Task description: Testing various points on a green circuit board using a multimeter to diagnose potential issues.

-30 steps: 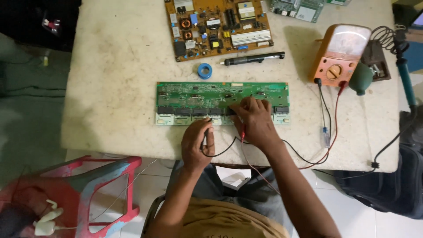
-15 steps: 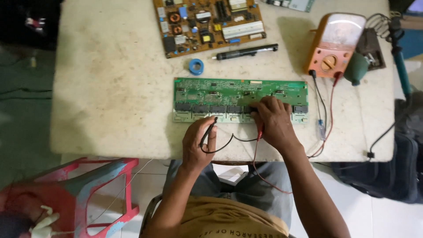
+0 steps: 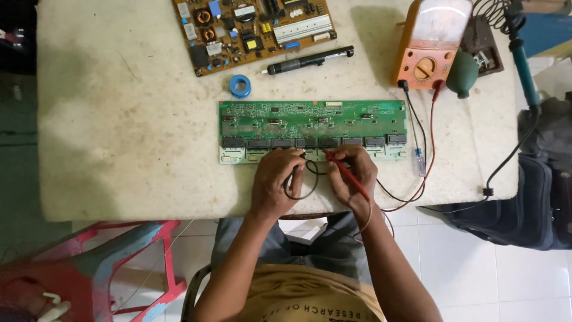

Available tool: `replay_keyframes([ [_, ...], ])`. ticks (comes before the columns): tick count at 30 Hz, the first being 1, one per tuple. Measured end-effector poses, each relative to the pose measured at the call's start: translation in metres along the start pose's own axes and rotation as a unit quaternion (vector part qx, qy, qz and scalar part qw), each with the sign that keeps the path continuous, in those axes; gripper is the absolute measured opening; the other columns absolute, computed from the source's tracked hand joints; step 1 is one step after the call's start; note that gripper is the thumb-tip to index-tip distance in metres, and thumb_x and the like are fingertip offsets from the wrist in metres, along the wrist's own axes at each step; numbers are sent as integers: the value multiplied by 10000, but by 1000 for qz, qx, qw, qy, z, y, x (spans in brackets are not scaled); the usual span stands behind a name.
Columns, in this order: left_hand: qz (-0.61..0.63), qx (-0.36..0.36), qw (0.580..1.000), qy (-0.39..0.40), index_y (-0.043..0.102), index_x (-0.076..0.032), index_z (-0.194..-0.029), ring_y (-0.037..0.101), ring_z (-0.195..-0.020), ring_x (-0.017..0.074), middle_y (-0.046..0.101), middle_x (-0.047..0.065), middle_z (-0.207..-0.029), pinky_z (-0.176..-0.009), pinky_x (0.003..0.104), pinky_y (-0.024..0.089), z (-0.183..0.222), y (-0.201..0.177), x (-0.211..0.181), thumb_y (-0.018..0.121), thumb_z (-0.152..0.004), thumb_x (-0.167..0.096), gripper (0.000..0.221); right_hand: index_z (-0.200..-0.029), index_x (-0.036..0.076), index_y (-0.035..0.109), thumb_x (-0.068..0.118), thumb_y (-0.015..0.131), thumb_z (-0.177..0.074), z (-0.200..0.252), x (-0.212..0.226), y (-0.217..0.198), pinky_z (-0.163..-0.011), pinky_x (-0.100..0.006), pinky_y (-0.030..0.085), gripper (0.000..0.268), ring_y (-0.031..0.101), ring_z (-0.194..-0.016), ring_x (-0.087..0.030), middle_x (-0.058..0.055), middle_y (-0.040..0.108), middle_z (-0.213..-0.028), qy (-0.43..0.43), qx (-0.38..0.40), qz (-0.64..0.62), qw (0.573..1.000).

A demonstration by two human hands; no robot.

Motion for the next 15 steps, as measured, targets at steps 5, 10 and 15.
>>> replay_keyframes([
  [5, -3, 1, 1000, 1, 693, -163, -1045, 752, -1038, 305, 778, 58, -1093, -1032, 462, 555, 6, 5, 4, 707, -980, -107, 87, -967, 29, 694, 63, 785, -841, 0, -7, -4, -737, -291, 601, 160, 761, -817, -229, -146, 743, -974, 26, -4, 50, 998],
  [10, -8, 17, 1000, -15, 694, -167, -1068, 756, -1005, 296, 778, 67, -1064, -1038, 467, 557, 3, 6, 4, 693, -995, -121, 87, -923, 36, 704, 51, 768, -845, -4, 5, 2, -676, -321, 594, 102, 736, -736, -258, -162, 743, -914, 7, -11, 75, 997],
  [15, 17, 30, 999, -32, 690, -126, -1110, 748, -1061, 337, 774, 115, -1092, -1052, 516, 553, 0, 4, 1, 663, -1023, -75, 105, -926, 40, 719, 40, 766, -845, -5, 9, 1, -667, -297, 591, 94, 728, -701, -221, -153, 749, -895, 7, -20, 74, 997],
])
Point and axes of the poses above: each hand's wrist, its own z-axis away from the middle knuckle, its own y-axis out of the palm, x = y × z, the point moved 8 cm from there along -z, towards the middle knuckle
